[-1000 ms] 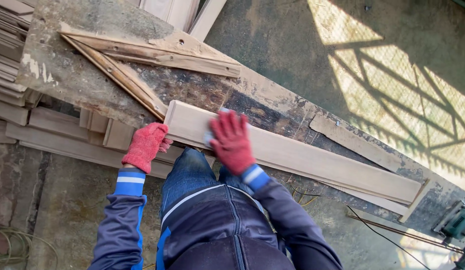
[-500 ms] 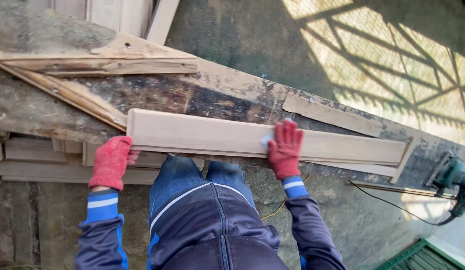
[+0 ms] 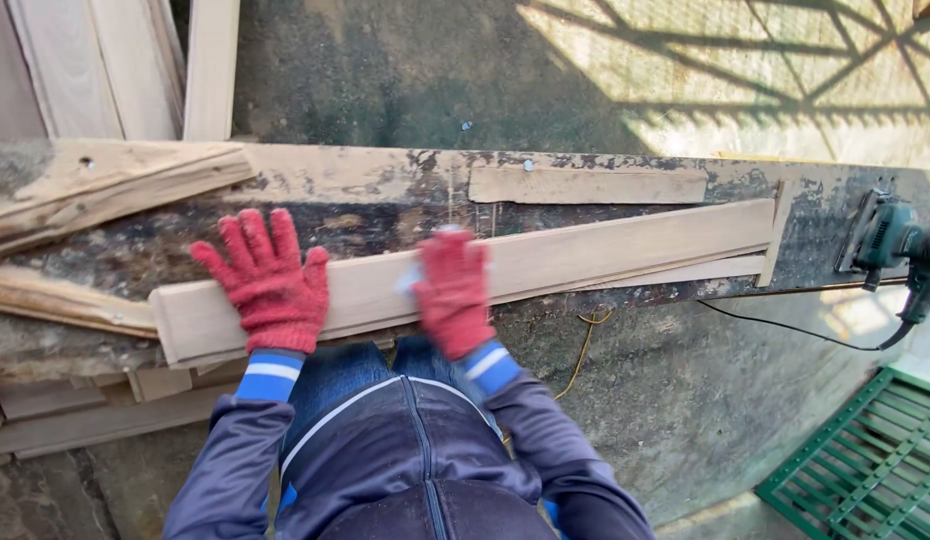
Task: Sanding wooden planks using an electric sander and manually with a piece of sandpaper on a workbench.
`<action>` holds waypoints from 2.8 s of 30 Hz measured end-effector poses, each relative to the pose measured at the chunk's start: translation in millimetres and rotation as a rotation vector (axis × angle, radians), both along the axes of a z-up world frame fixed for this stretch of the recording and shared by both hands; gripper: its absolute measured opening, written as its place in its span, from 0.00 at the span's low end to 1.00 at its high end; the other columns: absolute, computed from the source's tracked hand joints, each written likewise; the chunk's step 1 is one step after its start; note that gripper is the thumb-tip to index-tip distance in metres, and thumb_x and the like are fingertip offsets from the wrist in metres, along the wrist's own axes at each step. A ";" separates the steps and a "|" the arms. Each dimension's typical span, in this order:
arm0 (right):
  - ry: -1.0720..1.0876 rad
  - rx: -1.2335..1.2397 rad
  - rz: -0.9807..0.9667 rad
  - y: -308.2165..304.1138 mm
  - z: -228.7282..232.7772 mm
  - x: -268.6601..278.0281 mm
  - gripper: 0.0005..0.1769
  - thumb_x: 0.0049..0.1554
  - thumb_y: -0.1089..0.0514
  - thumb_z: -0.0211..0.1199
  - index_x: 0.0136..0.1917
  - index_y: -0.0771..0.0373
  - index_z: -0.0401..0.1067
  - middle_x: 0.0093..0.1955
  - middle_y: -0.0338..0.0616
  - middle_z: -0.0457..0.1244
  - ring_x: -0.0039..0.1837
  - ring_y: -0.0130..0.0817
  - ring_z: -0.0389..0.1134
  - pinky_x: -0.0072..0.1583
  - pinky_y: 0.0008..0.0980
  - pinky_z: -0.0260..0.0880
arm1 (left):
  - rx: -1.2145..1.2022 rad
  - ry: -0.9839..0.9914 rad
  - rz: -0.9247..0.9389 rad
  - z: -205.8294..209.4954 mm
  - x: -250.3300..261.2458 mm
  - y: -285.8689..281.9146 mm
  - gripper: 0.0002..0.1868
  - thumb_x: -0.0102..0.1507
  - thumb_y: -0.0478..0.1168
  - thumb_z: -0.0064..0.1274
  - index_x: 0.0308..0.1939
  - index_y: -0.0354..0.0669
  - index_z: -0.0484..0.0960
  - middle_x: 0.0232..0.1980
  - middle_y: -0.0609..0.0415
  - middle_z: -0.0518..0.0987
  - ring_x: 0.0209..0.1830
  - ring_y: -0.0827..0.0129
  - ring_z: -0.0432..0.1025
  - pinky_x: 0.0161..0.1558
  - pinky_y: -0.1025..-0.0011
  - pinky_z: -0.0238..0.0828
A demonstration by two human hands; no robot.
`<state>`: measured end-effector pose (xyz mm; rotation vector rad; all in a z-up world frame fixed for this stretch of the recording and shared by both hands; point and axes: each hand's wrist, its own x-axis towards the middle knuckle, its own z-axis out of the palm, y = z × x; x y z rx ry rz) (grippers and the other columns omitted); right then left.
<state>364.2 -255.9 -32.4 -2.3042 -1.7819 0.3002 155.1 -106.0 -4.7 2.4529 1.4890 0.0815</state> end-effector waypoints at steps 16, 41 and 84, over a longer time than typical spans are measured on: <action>-0.389 -0.350 -0.449 -62.3 -44.0 120.5 0.39 0.71 0.41 0.36 0.86 0.59 0.28 0.88 0.42 0.23 0.88 0.40 0.22 0.81 0.51 0.11 | -0.001 0.140 -0.007 -10.7 -8.0 -0.8 0.43 0.80 0.56 0.53 0.86 0.46 0.43 0.85 0.41 0.34 0.85 0.37 0.27 0.75 0.21 0.17; -0.221 -0.295 -0.177 -91.5 -16.7 225.6 0.33 0.61 0.46 0.47 0.72 0.65 0.43 0.70 0.53 0.35 0.69 0.45 0.36 0.69 0.45 0.36 | -0.127 0.111 -0.004 14.4 3.9 0.0 0.40 0.81 0.45 0.53 0.89 0.33 0.49 0.84 0.35 0.32 0.83 0.34 0.24 0.72 0.23 0.12; -0.737 -0.608 -0.445 -111.8 -41.0 291.1 0.38 0.71 0.39 0.38 0.85 0.63 0.41 0.86 0.55 0.39 0.86 0.48 0.40 0.77 0.51 0.49 | 0.132 0.113 -0.192 4.1 210.8 -72.6 0.39 0.68 0.63 0.49 0.73 0.38 0.76 0.74 0.27 0.72 0.79 0.33 0.60 0.77 0.29 0.30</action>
